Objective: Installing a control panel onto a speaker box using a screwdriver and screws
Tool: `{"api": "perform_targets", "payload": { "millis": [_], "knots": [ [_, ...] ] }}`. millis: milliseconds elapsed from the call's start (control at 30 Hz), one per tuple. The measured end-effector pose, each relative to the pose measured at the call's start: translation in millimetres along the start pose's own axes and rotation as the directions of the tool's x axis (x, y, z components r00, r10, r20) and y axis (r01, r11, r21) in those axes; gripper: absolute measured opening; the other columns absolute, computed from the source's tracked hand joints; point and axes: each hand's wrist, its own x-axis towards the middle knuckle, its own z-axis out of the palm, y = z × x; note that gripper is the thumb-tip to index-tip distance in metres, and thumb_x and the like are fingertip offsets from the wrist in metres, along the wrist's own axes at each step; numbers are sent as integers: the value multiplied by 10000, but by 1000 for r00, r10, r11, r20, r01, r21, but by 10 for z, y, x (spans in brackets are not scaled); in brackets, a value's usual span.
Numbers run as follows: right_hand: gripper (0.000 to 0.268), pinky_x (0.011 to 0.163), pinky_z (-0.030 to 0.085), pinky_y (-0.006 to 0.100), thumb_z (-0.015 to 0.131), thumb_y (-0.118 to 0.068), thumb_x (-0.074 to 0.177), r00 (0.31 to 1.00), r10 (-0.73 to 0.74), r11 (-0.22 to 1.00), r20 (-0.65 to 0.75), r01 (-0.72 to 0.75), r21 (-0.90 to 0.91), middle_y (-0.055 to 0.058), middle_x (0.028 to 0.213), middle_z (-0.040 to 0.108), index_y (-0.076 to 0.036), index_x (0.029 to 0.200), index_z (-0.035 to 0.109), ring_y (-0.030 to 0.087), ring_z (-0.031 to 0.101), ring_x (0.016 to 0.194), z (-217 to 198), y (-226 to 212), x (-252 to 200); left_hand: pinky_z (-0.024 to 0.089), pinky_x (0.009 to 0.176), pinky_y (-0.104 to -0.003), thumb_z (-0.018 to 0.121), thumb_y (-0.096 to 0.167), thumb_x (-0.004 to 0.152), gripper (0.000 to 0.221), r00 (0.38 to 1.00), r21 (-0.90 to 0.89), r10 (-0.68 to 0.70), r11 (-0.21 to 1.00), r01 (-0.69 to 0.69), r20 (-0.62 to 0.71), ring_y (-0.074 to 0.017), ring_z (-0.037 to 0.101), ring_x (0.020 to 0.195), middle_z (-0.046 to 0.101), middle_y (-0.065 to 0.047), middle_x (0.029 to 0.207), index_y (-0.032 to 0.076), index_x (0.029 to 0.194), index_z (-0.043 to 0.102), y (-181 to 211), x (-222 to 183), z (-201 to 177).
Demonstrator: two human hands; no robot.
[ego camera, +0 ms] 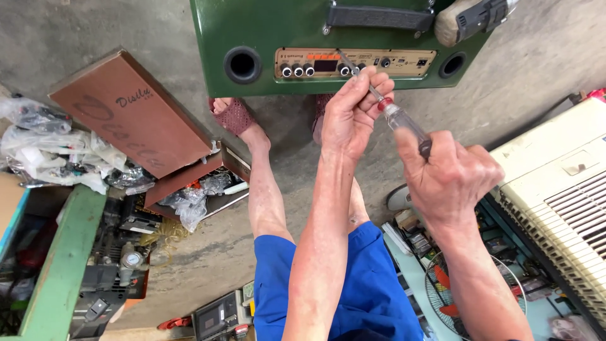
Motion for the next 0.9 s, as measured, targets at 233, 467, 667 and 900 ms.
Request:
{"api": "perform_targets", "payload": {
  "millis": [233,467,667,900],
  "knots": [
    [470,599,530,369,841,41,960,992,-112,939,50,90,331,231,1101,655,104,1328,555,281,651,762,-144,-164,80,632,865,-357,645,35,1018,267,1000,-8,-4,1000,4,-13,-272,763,952,756,-210,1051,-98,1249,623,35,53,11],
    [445,438,324,320,818,-320,1142,994,-109,992,-27,110,55,-53,552,457,-87,834,599,141,389,397,-65,-182,192,629,861,-342,691,63,988,274,999,-16,8,1000,-9,-53,-244,762,954,771,-172,1029,-78,1222,663,95,46,13],
    [344,512,402,341,807,-331,1096,996,-56,995,70,50,85,53,699,619,-13,997,722,207,559,524,-225,-228,278,619,775,-288,698,40,947,262,994,74,54,996,-47,-90,-221,766,842,772,-175,962,-84,1176,672,57,104,27],
    [313,579,590,277,623,-206,1116,967,-221,941,-125,245,232,100,961,582,73,1256,648,226,699,640,-45,-197,195,658,846,-481,765,117,970,242,981,94,25,996,-7,-193,-358,756,944,750,-268,1050,-32,1154,720,-27,179,-157]
  ]
}}
